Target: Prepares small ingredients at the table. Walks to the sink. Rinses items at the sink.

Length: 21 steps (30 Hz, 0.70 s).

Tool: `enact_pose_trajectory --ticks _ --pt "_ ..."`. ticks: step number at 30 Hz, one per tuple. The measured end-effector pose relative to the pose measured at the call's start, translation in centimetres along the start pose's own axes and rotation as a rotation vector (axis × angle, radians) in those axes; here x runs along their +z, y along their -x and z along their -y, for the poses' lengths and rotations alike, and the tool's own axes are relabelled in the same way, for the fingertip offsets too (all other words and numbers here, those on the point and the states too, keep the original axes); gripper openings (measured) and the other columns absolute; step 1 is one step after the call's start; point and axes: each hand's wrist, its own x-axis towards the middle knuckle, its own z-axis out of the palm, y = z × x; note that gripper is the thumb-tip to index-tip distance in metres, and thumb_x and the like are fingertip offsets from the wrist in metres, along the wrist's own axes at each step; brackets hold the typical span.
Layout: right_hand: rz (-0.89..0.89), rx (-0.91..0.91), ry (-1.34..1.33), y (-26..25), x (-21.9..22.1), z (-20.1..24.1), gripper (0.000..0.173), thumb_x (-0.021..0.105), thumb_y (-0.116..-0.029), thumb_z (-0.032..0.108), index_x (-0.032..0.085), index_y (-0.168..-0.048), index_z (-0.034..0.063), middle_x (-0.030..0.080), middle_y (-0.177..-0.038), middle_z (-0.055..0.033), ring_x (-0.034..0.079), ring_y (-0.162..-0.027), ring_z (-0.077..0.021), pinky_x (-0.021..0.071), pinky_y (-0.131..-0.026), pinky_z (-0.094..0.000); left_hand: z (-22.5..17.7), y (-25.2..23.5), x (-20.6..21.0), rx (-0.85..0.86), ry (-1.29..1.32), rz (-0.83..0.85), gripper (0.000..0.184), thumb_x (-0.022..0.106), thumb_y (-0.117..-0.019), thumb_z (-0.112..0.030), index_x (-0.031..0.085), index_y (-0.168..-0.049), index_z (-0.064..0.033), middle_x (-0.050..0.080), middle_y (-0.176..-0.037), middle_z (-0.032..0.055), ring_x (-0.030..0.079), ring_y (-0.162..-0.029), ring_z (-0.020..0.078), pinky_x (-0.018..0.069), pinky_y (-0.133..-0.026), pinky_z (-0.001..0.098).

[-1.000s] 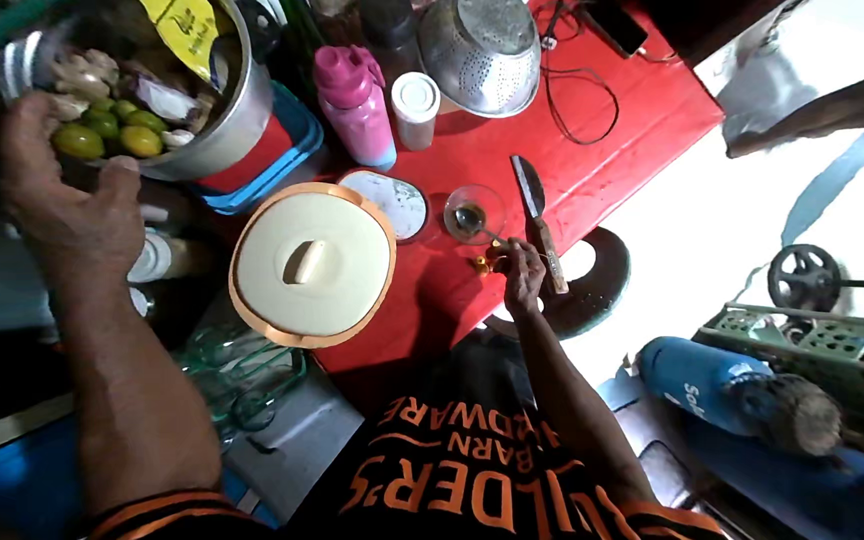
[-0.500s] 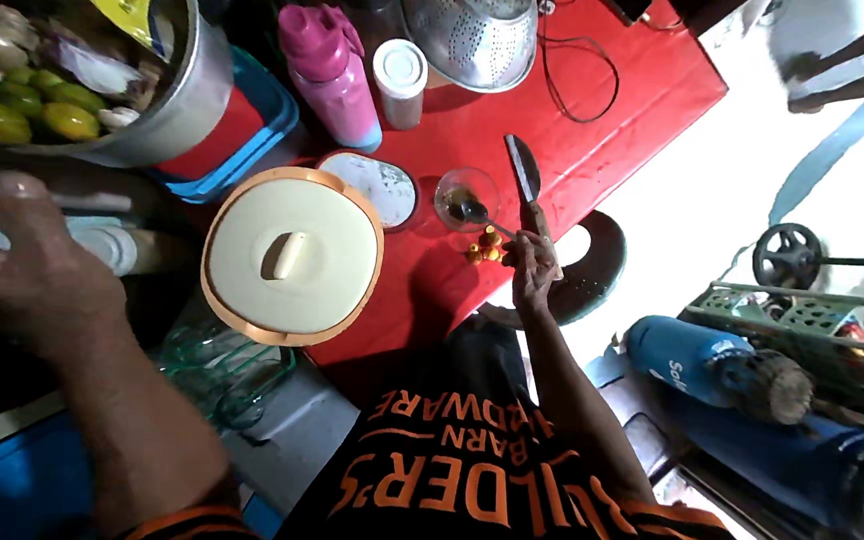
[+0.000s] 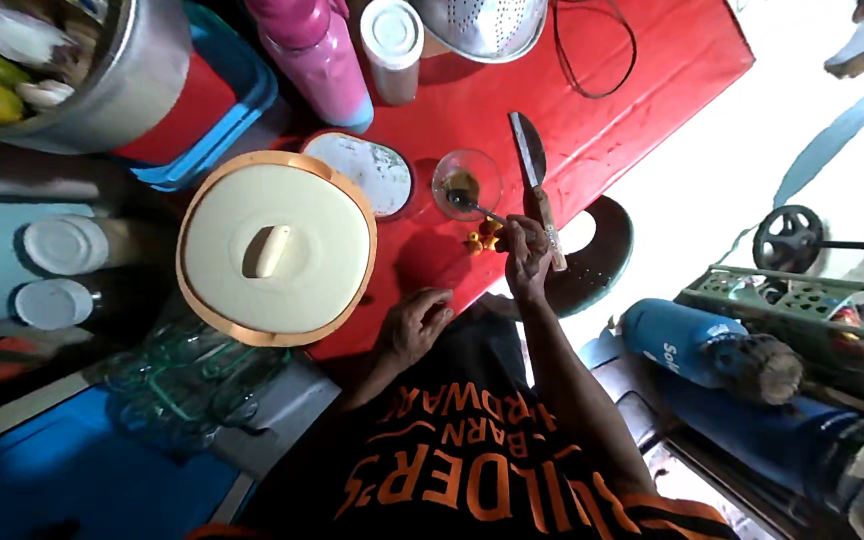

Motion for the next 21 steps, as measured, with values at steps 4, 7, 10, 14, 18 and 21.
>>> enact_pose_trajectory --ticks 4,7,10,14,18,21 --pt "0.003 -0.042 0.027 -0.3 0.3 0.2 0.027 0.051 -0.1082 0.025 0.065 -0.125 0.0097 0.071 -0.085 -0.0019 0.062 -0.061 -0.0063 0.0548 -0.058 -0.0242 1.2 0.1 -0.7 -0.037 -0.026 0.005 0.029 0.06 -0.1014 -0.02 0.071 -0.119 -0.0002 0.074 -0.111 0.0116 0.071 -0.103 0.015 0.0567 -0.096 0.0307" --pt "0.011 -0.065 0.029 -0.2 0.4 0.2 0.026 0.051 -0.1084 0.023 0.065 -0.125 0.0084 0.072 -0.088 -0.0022 0.064 -0.064 -0.0061 0.0568 -0.062 -0.0237 1.6 -0.1 -1.4 -0.042 -0.038 -0.01 0.029 0.061 -0.1012 -0.02 0.071 -0.119 -0.0004 0.074 -0.111 0.0113 0.071 -0.103 0.0156 0.0574 -0.096 0.0316" --pt "0.012 -0.075 0.044 -0.2 0.4 -0.2 0.026 0.051 -0.1083 0.022 0.064 -0.126 0.0075 0.072 -0.09 -0.0031 0.065 -0.066 -0.0066 0.0573 -0.063 -0.0243 2.0 -0.3 -1.5 -0.052 -0.039 -0.022 0.029 0.062 -0.1008 -0.021 0.071 -0.119 -0.0008 0.074 -0.11 0.0111 0.072 -0.103 0.0158 0.0575 -0.095 0.0323" --pt "0.013 -0.112 0.092 -0.2 0.6 -0.5 0.026 0.05 -0.1087 0.021 0.064 -0.126 0.0075 0.072 -0.09 -0.0032 0.065 -0.066 -0.0057 0.0569 -0.063 -0.0235 2.1 -0.2 -1.3 -0.058 -0.011 -0.002 0.029 0.061 -0.101 -0.021 0.07 -0.119 0.0001 0.073 -0.111 0.0123 0.072 -0.103 0.0163 0.0578 -0.095 0.0323" --pt "0.037 -0.11 0.114 -0.2 0.5 -0.3 0.027 0.05 -0.1088 0.02 0.063 -0.128 0.007 0.071 -0.092 -0.0052 0.065 -0.067 -0.0069 0.0569 -0.065 -0.0254 2.2 0.0 -1.2 -0.062 -0.026 0.015 0.029 0.06 -0.1013 -0.02 0.071 -0.119 0.0 0.074 -0.11 0.0122 0.072 -0.102 0.0161 0.0574 -0.095 0.0322" --pt "0.057 -0.134 0.082 -0.3 0.7 -0.4 0.026 0.052 -0.1083 0.019 0.064 -0.127 0.0066 0.072 -0.094 -0.0045 0.066 -0.07 -0.0062 0.0576 -0.067 -0.024 2.2 0.1 -1.2 -0.06 -0.028 0.012 0.028 0.06 -0.1012 -0.02 0.071 -0.119 -0.0002 0.074 -0.11 0.0115 0.071 -0.102 0.0152 0.0571 -0.096 0.0313"
